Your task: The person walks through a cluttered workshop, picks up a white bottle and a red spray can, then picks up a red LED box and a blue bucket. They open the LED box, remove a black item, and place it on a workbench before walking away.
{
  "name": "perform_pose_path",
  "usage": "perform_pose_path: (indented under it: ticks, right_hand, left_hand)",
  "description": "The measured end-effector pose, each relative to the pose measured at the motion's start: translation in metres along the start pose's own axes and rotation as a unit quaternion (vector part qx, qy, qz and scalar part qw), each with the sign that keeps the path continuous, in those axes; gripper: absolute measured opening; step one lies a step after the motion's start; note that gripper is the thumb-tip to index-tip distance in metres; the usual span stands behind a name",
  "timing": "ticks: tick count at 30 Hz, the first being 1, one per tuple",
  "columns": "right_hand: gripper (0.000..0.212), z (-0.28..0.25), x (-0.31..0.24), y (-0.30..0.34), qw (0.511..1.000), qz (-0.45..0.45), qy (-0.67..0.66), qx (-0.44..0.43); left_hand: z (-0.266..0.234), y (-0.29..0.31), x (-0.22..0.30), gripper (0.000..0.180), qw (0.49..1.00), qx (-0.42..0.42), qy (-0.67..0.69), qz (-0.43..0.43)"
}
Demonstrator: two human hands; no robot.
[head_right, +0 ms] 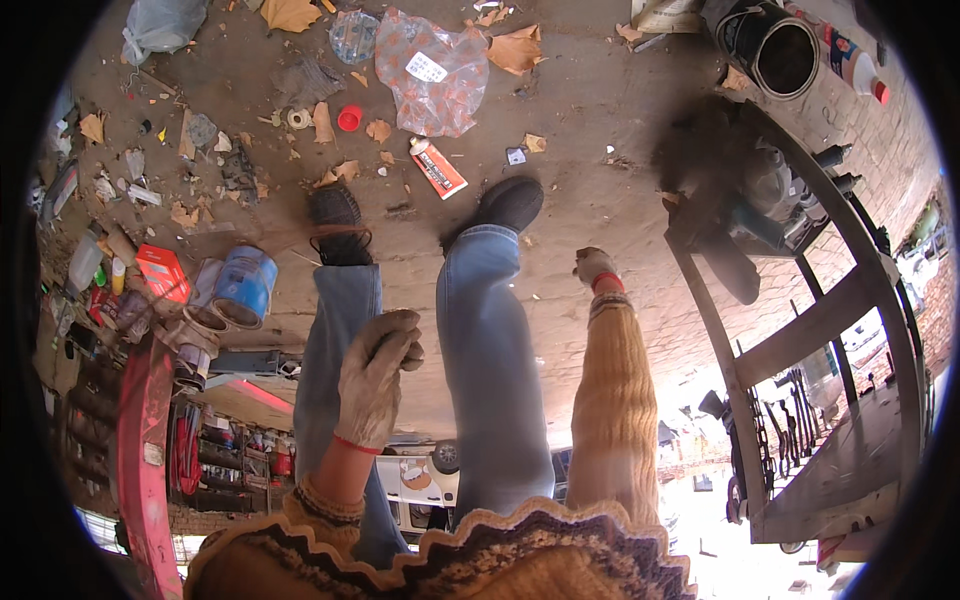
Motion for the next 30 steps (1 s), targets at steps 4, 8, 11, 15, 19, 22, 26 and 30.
perform_pose_path:
  ticks: [4,8,11,15,19,22,26,30]
  right_hand:
    - [0.046,0.055,0.016,0.042,0.946,0.013,-0.301,0.121]
    - [0.044,0.055,0.083,0.044,0.871,0.120,-0.375,0.294]
    - [0.038,0.047,0.134,0.031,0.758,0.167,-0.522,0.354]
    - [0.037,0.020,0.164,-0.010,0.467,0.079,-0.791,0.387]
    - [0.037,-0.017,0.209,-0.051,0.411,0.083,-0.798,0.432]
    - [0.036,-0.041,0.235,-0.070,0.420,0.099,-0.778,0.457]
    - [0.036,-0.065,0.243,-0.081,0.450,0.109,-0.747,0.476]
    - [0.035,-0.082,0.237,-0.083,0.482,0.127,-0.718,0.486]
  left_hand:
    - [-0.001,-0.012,-0.003,0.023,1.000,-0.024,0.006,0.019]
    - [0.002,-0.017,0.000,0.023,0.999,-0.011,0.006,0.030]
    - [0.006,-0.001,0.011,0.023,0.998,-0.039,-0.052,0.007]
    - [0.008,0.020,0.056,0.023,0.978,-0.044,-0.196,0.063]
    - [0.018,0.016,0.070,0.016,0.988,0.026,-0.148,0.046]
    - [0.035,0.010,0.070,0.023,0.977,0.028,-0.204,0.055]
    - [0.052,-0.009,0.065,0.020,0.972,0.015,-0.221,0.076]
    - [0.066,-0.011,0.061,0.016,0.969,0.004,-0.236,0.067]
Point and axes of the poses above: each hand's wrist, its own y-axis away from the middle knuckle, its own z-axis out of the palm, x = y × z, the point moved 6 cm from there along -y, towards the middle knuckle, and after that the axes turned 2 degrees about y, right-handed, at the moved point
